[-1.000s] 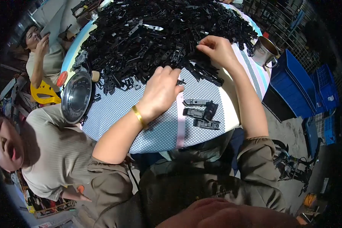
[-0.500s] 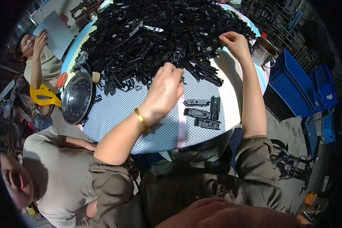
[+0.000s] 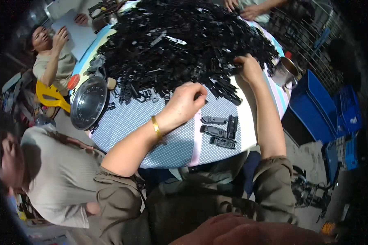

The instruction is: Sorting small black plastic fasteners from a large pile into smaller groups on a table.

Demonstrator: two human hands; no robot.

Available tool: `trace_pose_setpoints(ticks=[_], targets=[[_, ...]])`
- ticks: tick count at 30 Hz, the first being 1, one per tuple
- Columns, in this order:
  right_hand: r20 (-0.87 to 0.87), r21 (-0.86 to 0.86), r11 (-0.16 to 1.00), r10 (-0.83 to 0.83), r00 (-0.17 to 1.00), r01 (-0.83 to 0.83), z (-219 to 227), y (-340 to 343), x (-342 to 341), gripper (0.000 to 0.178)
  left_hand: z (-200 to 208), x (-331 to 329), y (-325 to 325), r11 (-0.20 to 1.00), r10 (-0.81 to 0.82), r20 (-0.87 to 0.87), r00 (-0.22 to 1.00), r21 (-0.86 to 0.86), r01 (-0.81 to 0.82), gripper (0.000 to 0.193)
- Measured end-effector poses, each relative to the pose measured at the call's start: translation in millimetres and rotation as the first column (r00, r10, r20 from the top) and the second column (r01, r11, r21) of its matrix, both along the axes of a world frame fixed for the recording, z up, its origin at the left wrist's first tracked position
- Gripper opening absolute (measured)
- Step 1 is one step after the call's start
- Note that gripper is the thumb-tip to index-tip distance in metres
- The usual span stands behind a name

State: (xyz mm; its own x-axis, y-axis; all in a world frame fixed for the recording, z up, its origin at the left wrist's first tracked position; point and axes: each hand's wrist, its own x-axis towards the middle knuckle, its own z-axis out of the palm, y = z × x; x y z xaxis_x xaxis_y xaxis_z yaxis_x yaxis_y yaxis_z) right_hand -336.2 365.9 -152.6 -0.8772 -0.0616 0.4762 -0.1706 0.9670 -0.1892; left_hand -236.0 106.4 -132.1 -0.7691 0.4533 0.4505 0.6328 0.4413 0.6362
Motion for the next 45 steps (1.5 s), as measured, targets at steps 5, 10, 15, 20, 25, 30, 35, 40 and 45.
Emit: trace_pose_setpoints(ticks=[5,10,15,20,25,30,35,40,45], targets=[[0.021,-0.123,0.99,-0.073,0.997,0.075,2.4,21.3,0.2,0.025,4.5,1.2,2.9,0.999,-0.032,0.159,0.987,0.022,0.029,0.014],[-0.103,-0.089,0.971,-0.23,0.968,0.221,-7.1,26.6,-4.6,0.042,4.0,4.0,0.3,0.999,-0.028,0.13,0.991,0.024,0.025,0.017],[-0.041,-0.045,0.985,-0.167,0.985,0.165,-16.5,30.3,-17.9,0.025,2.6,6.9,2.4,0.999,-0.022,0.095,0.995,-0.038,0.026,0.017],[-0.092,-0.026,0.99,-0.14,0.986,0.138,-18.3,33.8,-16.6,0.015,-1.4,5.1,2.0,0.993,-0.026,0.019,0.999,-0.112,0.028,0.017],[0.066,0.028,0.954,-0.301,0.951,0.3,-1.1,22.7,-2.7,0.016,-0.4,5.6,1.5,0.99,-0.036,0.01,0.999,-0.137,0.037,0.016],[0.151,0.039,0.933,-0.36,0.921,0.359,3.3,22.4,-1.6,0.021,-4.9,5.0,2.3,0.996,-0.038,-0.021,0.999,-0.083,0.036,0.015],[0.115,-0.034,0.945,-0.321,0.94,0.326,3.7,22.4,1.6,0.027,-5.0,7.1,5.0,0.997,-0.032,0.012,0.999,-0.072,0.033,0.014],[0.034,-0.066,0.932,-0.355,0.934,0.357,11.6,17.7,4.9,0.028,-3.6,7.0,3.8,0.997,-0.034,-0.028,0.999,-0.069,0.032,0.016],[-0.119,-0.406,0.891,-0.269,0.956,0.201,-0.2,41.1,-15.1,0.023,1.3,8.6,3.1,0.994,-0.022,0.046,0.999,-0.109,0.027,0.017]])
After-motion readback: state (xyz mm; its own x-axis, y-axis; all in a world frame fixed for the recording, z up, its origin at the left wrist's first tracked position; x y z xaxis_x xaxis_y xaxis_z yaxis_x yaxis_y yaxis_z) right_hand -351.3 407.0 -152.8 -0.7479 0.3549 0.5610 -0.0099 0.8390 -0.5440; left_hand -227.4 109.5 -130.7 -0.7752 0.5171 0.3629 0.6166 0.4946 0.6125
